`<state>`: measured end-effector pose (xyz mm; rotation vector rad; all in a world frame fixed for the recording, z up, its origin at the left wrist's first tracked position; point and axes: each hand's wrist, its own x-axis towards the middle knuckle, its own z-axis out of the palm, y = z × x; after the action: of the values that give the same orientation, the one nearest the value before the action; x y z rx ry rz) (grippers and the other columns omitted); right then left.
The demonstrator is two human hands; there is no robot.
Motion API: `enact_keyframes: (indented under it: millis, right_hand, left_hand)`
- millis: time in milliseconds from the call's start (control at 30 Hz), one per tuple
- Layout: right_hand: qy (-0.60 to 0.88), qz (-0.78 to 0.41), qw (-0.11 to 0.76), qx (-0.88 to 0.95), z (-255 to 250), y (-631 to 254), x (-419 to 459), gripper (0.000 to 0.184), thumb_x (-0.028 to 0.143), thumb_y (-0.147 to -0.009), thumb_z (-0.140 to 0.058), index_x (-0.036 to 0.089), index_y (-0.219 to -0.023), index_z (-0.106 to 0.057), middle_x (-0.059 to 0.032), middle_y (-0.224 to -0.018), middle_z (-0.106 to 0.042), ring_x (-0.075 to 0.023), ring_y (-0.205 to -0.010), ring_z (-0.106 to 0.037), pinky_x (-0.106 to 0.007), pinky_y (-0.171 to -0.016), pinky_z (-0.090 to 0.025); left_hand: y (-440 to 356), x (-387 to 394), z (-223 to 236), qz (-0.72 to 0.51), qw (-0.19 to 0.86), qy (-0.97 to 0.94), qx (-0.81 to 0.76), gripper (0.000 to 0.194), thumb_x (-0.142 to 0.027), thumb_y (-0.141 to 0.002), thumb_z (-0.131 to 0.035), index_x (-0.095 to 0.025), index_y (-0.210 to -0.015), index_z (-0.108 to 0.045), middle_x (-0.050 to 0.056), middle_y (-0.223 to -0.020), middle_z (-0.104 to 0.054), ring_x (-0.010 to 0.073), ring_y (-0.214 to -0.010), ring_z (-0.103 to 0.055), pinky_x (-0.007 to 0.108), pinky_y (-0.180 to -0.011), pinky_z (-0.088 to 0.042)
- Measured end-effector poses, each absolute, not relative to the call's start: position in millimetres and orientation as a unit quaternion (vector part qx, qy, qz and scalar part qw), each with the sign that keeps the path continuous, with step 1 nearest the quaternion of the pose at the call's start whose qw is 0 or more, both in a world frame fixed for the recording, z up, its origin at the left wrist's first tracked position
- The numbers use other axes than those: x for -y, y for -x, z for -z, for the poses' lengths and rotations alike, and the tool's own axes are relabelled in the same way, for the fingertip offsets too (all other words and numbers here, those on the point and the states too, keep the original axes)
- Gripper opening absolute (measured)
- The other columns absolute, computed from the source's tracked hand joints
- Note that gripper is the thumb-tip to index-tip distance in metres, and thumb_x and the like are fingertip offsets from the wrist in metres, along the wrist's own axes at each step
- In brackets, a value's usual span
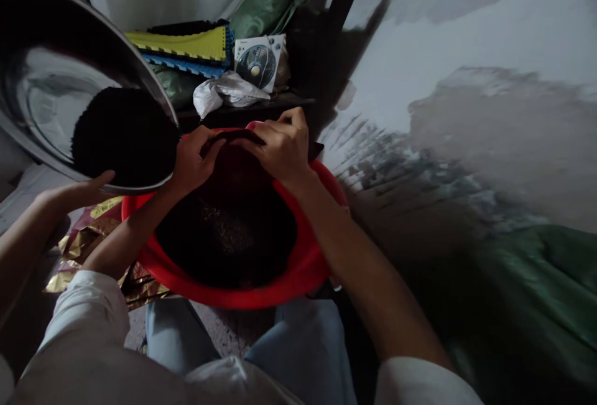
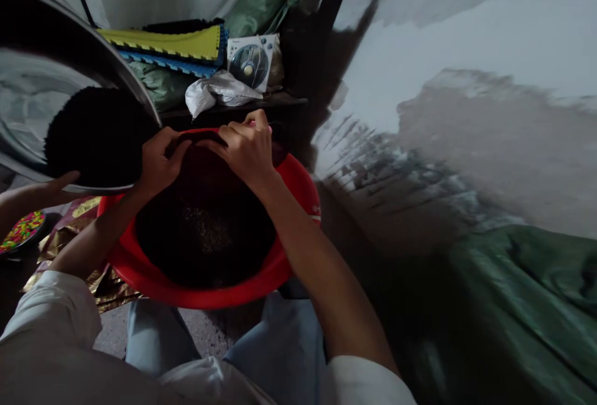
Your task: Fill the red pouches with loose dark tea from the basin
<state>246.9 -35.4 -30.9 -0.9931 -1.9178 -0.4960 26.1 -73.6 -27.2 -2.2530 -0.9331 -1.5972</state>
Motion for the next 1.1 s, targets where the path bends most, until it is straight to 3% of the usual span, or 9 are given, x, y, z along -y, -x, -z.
enact_keyframes:
  millis: [133,233,467,633,867,1100]
  right_hand:
    - [0.408,0.212,0.461,0.759,24,-252,43,0.060,0.074,-0.110,-0.048,0.023,-0.094,-0.075,-0.0066,-0.088,-0.076,-0.0291,-0.098,-0.072,-0.057,-0.111,-0.041]
    - [0.385,0.202,0.482,0.761,23,-258,44,0.055,0.069,-0.113,-0.047,0.024,-0.101,-0.076,-0.0087,-0.102,-0.080,-0.0304,-0.107,-0.072,-0.056,-0.114,-0.041]
    - [0.339,0.108,0.469,0.808,37,-254,26,0.057,0.069,-0.115,-0.034,0.028,-0.115,-0.073,-0.0123,-0.115,-0.076,-0.0294,-0.114,-0.064,-0.051,-0.103,-0.046]
    - [0.352,0.131,0.441,0.815,32,-248,43,0.057,0.066,-0.117,-0.030,0.024,-0.113,-0.070,-0.0128,-0.115,-0.074,-0.0292,-0.107,-0.066,-0.049,-0.102,-0.047]
    - [0.386,0.112,0.429,0.809,24,-247,67,0.055,0.070,-0.116,-0.032,0.028,-0.113,-0.068,-0.0097,-0.108,-0.076,-0.0278,-0.100,-0.071,-0.042,-0.087,-0.051]
    - [0.395,0.126,0.420,0.807,25,-241,66,0.069,0.073,-0.115,-0.017,0.025,-0.113,-0.066,-0.0106,-0.106,-0.078,-0.0257,-0.093,-0.074,-0.039,-0.071,-0.045]
  left_hand:
    - [-30,84,23,0.569,0.104,0.744,0.335,0.054,-0.071,-0.112,-0.047,-0.023,-0.097,-0.067,0.004,-0.085,-0.068,0.0190,-0.080,-0.066,0.033,-0.077,-0.054]
    - [-30,87,18,0.598,0.106,0.709,0.359,0.059,-0.079,-0.109,-0.044,-0.024,-0.096,-0.061,0.003,-0.083,-0.062,0.0194,-0.081,-0.064,0.034,-0.076,-0.053]
    - [-26,96,8,0.632,0.131,0.691,0.324,0.060,-0.080,-0.106,-0.049,-0.025,-0.084,-0.043,0.000,-0.074,-0.043,0.0166,-0.065,-0.048,0.037,-0.063,-0.045]
    - [-18,95,6,0.613,0.170,0.691,0.344,0.060,-0.082,-0.108,-0.042,-0.026,-0.088,-0.045,0.001,-0.074,-0.046,0.0174,-0.071,-0.054,0.038,-0.067,-0.048]
    - [-11,85,4,0.638,0.206,0.684,0.288,0.046,-0.065,-0.115,-0.043,-0.026,-0.090,-0.049,0.002,-0.080,-0.052,0.0178,-0.072,-0.051,0.040,-0.070,-0.046]
    - [-9,87,5,0.621,0.124,0.693,0.345,0.058,-0.082,-0.107,-0.045,-0.028,-0.089,-0.056,0.004,-0.082,-0.059,0.0224,-0.084,-0.062,0.044,-0.078,-0.049]
